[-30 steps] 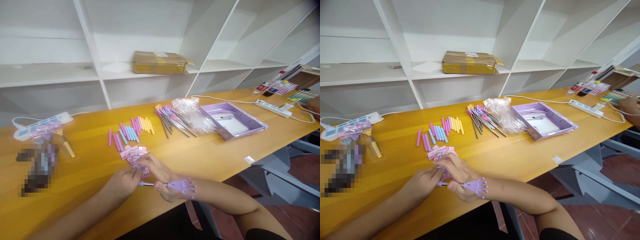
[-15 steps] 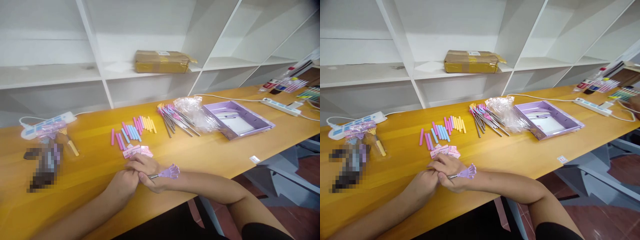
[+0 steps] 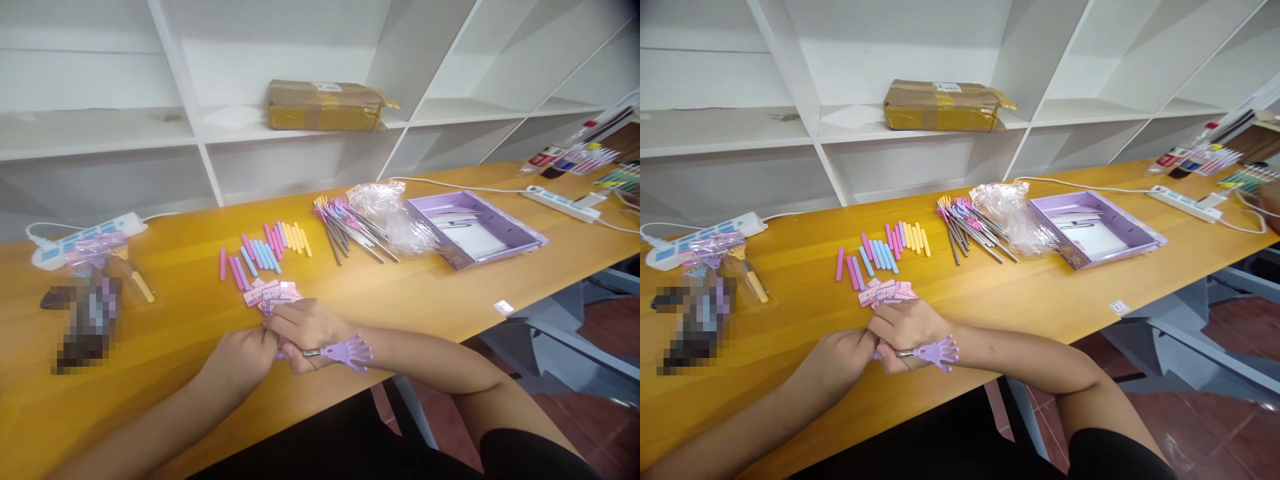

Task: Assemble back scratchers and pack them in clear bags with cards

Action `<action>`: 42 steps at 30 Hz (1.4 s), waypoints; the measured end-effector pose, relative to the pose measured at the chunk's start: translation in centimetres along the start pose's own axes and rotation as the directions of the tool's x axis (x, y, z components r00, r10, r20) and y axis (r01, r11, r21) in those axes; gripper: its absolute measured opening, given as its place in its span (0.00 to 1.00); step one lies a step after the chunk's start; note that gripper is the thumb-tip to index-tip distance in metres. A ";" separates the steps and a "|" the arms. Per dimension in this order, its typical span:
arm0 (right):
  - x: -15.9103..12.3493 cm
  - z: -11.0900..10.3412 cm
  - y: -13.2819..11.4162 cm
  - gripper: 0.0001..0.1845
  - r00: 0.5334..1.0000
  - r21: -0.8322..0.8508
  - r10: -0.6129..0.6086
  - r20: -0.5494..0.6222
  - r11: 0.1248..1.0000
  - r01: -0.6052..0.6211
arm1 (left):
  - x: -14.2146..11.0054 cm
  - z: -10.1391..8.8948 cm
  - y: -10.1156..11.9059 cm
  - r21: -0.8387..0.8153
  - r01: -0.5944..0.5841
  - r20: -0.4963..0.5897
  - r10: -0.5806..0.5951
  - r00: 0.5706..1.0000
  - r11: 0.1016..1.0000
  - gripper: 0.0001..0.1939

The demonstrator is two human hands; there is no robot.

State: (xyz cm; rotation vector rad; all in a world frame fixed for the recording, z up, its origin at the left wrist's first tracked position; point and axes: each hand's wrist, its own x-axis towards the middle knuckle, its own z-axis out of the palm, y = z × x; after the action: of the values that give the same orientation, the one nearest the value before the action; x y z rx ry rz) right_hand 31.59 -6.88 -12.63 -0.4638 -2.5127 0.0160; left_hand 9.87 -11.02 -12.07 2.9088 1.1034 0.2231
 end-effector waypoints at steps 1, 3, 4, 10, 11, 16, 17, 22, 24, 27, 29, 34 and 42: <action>-0.3 0.2 0.0 0.19 1.000 -0.018 0.018 -0.014 1.000 -0.018 | 0.0 -0.1 0.0 0.042 -0.013 -0.024 0.014 1.000 0.999 0.11; -0.7 0.6 -0.2 0.18 0.999 -0.032 0.035 -0.031 0.999 -0.036 | -0.1 -0.1 0.1 0.138 -0.014 -0.079 0.025 0.997 0.990 0.12; -0.9 0.8 -0.2 0.17 0.999 -0.023 0.033 -0.035 0.999 -0.034 | -0.1 -0.1 0.0 0.167 -0.005 -0.102 0.023 0.995 0.986 0.12; -1.1 0.4 -1.5 0.14 0.996 0.286 0.076 -0.040 0.956 -0.061 | 0.1 0.0 0.0 0.166 -0.055 -0.194 0.087 0.977 0.985 0.12; -1.1 0.2 -1.8 0.15 0.993 0.345 0.108 -0.038 0.935 -0.088 | 0.2 -0.1 0.1 0.161 -0.063 -0.206 0.096 0.974 0.985 0.12; -2.0 -0.7 -2.8 0.17 0.975 0.491 0.221 -0.019 0.852 -0.184 | 0.5 -0.2 0.2 0.145 -0.100 -0.237 0.132 0.963 0.984 0.14; -2.2 -0.8 -2.9 0.17 0.972 0.500 0.232 -0.019 0.845 -0.192 | 0.6 -0.1 0.2 0.144 -0.104 -0.242 0.137 0.961 0.984 0.14; -2.6 -1.2 -3.2 0.17 0.972 0.513 0.233 -0.001 0.835 -0.199 | 0.7 0.5 0.1 0.147 -0.121 -0.251 0.155 0.955 0.982 0.15; -2.6 -1.4 -3.3 0.17 0.974 0.511 0.226 0.010 0.836 -0.199 | 0.7 0.6 0.1 0.147 -0.125 -0.258 0.160 0.953 0.981 0.15; -2.7 -1.7 -3.4 0.16 0.972 0.511 0.235 0.020 0.833 -0.211 | 0.6 0.6 0.1 0.132 -0.136 -0.254 0.166 0.953 0.982 0.16; -2.9 -1.9 -3.5 0.16 0.970 0.510 0.240 0.038 0.830 -0.226 | 0.6 0.5 0.2 0.120 -0.142 -0.239 0.167 0.957 0.983 0.16; -3.0 -2.5 -3.8 0.16 0.957 0.535 0.270 0.104 0.796 -0.282 | 0.5 0.5 0.3 0.101 -0.150 -0.191 0.167 0.967 0.984 0.16; -3.0 -4.0 -3.8 0.17 0.949 0.589 0.293 0.117 0.749 -0.305 | 0.4 0.0 0.2 0.080 -0.117 -0.151 0.128 0.980 0.990 0.15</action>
State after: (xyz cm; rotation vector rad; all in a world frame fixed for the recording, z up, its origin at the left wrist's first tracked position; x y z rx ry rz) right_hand 34.87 -11.85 -10.51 -0.5834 -2.2466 0.9245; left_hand 10.28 -10.89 -11.98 3.0710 0.9695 0.4300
